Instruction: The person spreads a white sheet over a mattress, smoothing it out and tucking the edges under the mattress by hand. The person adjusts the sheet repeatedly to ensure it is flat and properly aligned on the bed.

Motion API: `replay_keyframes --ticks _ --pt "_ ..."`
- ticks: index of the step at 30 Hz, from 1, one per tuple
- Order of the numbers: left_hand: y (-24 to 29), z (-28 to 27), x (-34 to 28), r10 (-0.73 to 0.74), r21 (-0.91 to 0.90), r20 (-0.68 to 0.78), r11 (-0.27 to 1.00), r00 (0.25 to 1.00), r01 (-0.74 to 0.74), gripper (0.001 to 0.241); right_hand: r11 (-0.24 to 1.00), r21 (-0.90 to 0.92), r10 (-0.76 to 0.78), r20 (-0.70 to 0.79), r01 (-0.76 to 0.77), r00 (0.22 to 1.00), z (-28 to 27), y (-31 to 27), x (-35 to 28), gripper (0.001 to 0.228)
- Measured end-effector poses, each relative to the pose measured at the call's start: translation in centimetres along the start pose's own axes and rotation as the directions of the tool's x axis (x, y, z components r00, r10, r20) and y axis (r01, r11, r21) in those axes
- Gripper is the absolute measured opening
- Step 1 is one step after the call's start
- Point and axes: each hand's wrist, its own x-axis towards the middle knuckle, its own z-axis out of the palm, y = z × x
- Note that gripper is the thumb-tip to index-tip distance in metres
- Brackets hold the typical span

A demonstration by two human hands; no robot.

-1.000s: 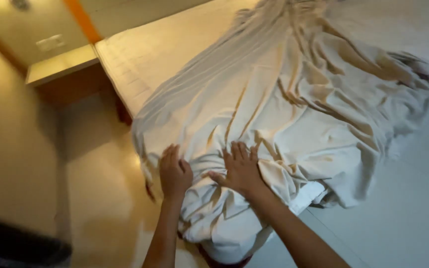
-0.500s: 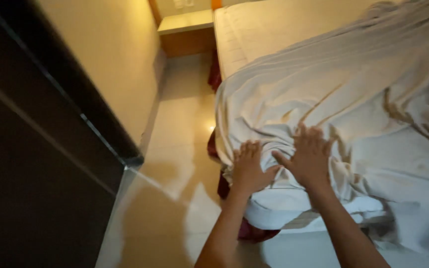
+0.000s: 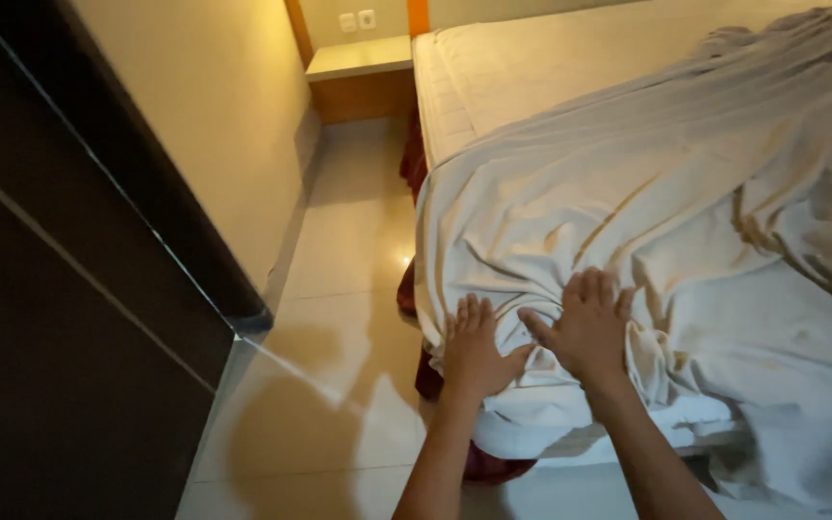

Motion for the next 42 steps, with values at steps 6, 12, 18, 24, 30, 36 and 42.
replay_keyframes --ticks 6,12,18,24,30,36,42 --pt "-0.4 0.7 -0.4 0.015 -0.006 -0.003 1.000 1.000 -0.015 0.099 0.997 0.009 -0.074 -0.008 0.074 0.997 2.4 0.6 -0.5 0.087" --pt "-1.2 1.0 -3.4 0.058 -0.049 -0.010 0.997 0.998 -0.058 0.093 0.995 0.101 -0.035 0.097 0.025 0.995 -1.5 -0.5 -3.1 0.103" --pt "0.0 -0.4 -4.8 0.061 -0.101 -0.042 0.993 0.997 -0.065 0.091 0.989 0.141 -0.047 0.109 0.032 0.993 -2.5 -0.8 -4.0 0.107" --pt "0.6 -0.9 -6.4 0.102 -0.124 -0.061 0.986 0.993 -0.109 0.092 0.986 0.157 -0.073 0.080 0.060 0.994 -3.3 -1.0 -6.2 0.106" --pt "1.2 -1.7 -8.8 0.085 0.007 0.073 0.996 0.994 -0.086 0.060 0.993 0.112 -0.057 0.202 0.035 0.978 -4.7 -1.6 -7.5 0.112" --pt "0.7 -1.4 -10.1 0.128 0.102 0.106 0.985 0.986 -0.139 0.059 0.990 0.130 -0.078 0.231 0.048 0.970 -6.9 -2.3 -9.0 0.109" --pt "1.7 -2.6 -12.0 0.167 0.084 0.076 0.981 0.983 -0.173 0.064 0.989 0.135 -0.085 0.203 0.059 0.975 -3.7 -1.8 -10.6 0.097"
